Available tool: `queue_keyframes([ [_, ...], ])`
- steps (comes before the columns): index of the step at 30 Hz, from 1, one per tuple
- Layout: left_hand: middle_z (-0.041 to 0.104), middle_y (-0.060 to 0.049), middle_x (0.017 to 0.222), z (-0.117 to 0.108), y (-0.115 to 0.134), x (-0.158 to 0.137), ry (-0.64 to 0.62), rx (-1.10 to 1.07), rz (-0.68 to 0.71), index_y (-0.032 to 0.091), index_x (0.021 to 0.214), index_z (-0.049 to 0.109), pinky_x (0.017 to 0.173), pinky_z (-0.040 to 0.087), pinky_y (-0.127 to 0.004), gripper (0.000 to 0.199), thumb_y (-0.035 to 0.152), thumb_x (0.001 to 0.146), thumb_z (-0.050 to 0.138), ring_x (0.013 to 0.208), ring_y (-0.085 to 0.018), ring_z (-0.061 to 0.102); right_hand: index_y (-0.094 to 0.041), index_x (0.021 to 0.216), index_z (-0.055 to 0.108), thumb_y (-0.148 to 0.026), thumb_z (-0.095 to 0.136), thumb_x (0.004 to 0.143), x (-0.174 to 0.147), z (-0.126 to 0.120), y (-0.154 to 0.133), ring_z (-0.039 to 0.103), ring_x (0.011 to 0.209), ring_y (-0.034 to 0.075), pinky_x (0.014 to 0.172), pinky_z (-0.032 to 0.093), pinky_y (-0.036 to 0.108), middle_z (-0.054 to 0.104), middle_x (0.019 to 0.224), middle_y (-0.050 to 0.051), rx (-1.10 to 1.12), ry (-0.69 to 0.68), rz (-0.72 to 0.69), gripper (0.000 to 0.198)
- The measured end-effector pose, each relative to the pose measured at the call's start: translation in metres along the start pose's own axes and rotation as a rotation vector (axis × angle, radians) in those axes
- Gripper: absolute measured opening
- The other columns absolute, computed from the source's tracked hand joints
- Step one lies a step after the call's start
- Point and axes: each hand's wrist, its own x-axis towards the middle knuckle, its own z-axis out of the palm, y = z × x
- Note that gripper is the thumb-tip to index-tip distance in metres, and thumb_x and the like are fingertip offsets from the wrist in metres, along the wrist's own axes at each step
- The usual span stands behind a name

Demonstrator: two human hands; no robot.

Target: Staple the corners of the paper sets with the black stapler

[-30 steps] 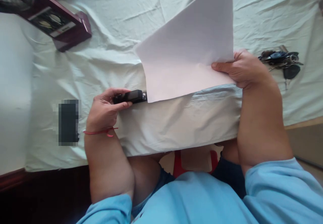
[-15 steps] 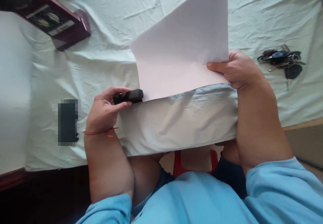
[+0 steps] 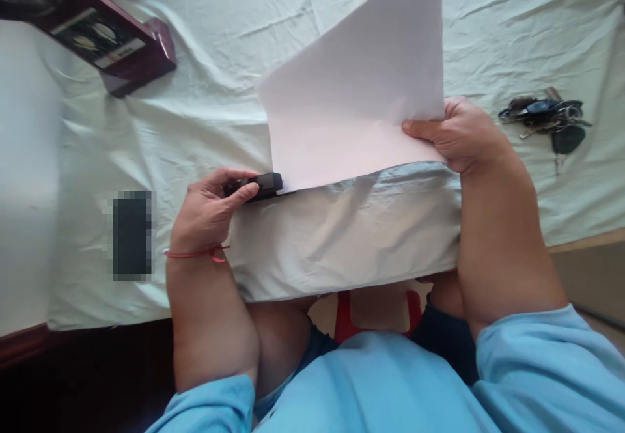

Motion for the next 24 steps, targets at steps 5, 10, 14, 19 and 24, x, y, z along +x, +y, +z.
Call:
queue_keyframes([
  [5, 0.078, -0.004, 0.104, -0.001, 0.006, 0.001, -0.031, 0.154, 0.068, 0.03, 0.103, 0.091, 0.103, 0.058, -0.048, 0.023, 0.05, 0.091, 0.089, 0.103, -0.031, 0.07, -0.016, 0.093, 0.091, -0.006, 0.098, 0.08, 0.006, 0.0, 0.008, 0.084, 0.096, 0.022, 0.093, 0.075, 0.037, 0.09, 0.109, 0.008, 0.044, -0.01, -0.044, 0.018],
  [10, 0.075, -0.004, 0.104, 0.0, 0.007, 0.001, -0.054, 0.193, 0.112, 0.028, 0.105, 0.087, 0.095, 0.057, -0.044, 0.022, 0.048, 0.095, 0.085, 0.097, -0.028, 0.068, -0.016, 0.096, 0.092, -0.011, 0.101, 0.076, 0.013, -0.001, 0.018, 0.084, 0.093, 0.022, 0.081, 0.074, 0.033, 0.092, 0.112, 0.009, 0.065, -0.037, -0.039, 0.022],
  [14, 0.076, -0.003, 0.097, 0.002, 0.004, -0.001, -0.037, 0.07, 0.092, 0.026, 0.101, 0.085, 0.088, 0.053, -0.041, 0.027, 0.053, 0.095, 0.085, 0.091, -0.026, 0.067, -0.016, 0.096, 0.09, -0.011, 0.102, 0.073, 0.017, 0.001, 0.019, 0.085, 0.094, 0.023, 0.089, 0.077, 0.039, 0.092, 0.109, 0.007, 0.12, -0.023, -0.083, 0.026],
  [19, 0.076, -0.003, 0.086, 0.012, -0.001, 0.0, 0.073, 0.071, 0.095, 0.025, 0.086, 0.084, 0.084, 0.052, -0.038, 0.03, 0.051, 0.099, 0.08, 0.086, -0.025, 0.069, -0.015, 0.102, 0.087, -0.005, 0.103, 0.066, 0.027, 0.004, 0.023, 0.089, 0.106, 0.027, 0.113, 0.076, 0.056, 0.091, 0.113, 0.006, 0.282, 0.012, -0.172, 0.04],
  [24, 0.075, -0.004, 0.086, 0.018, -0.01, 0.002, 0.32, -0.017, 0.092, 0.026, 0.086, 0.081, 0.085, 0.056, -0.038, 0.036, 0.057, 0.104, 0.084, 0.087, -0.025, 0.069, -0.017, 0.102, 0.085, -0.021, 0.118, 0.06, 0.03, 0.007, 0.028, 0.088, 0.127, 0.033, 0.121, 0.072, 0.059, 0.091, 0.121, 0.006, 0.349, -0.041, -0.24, 0.054],
])
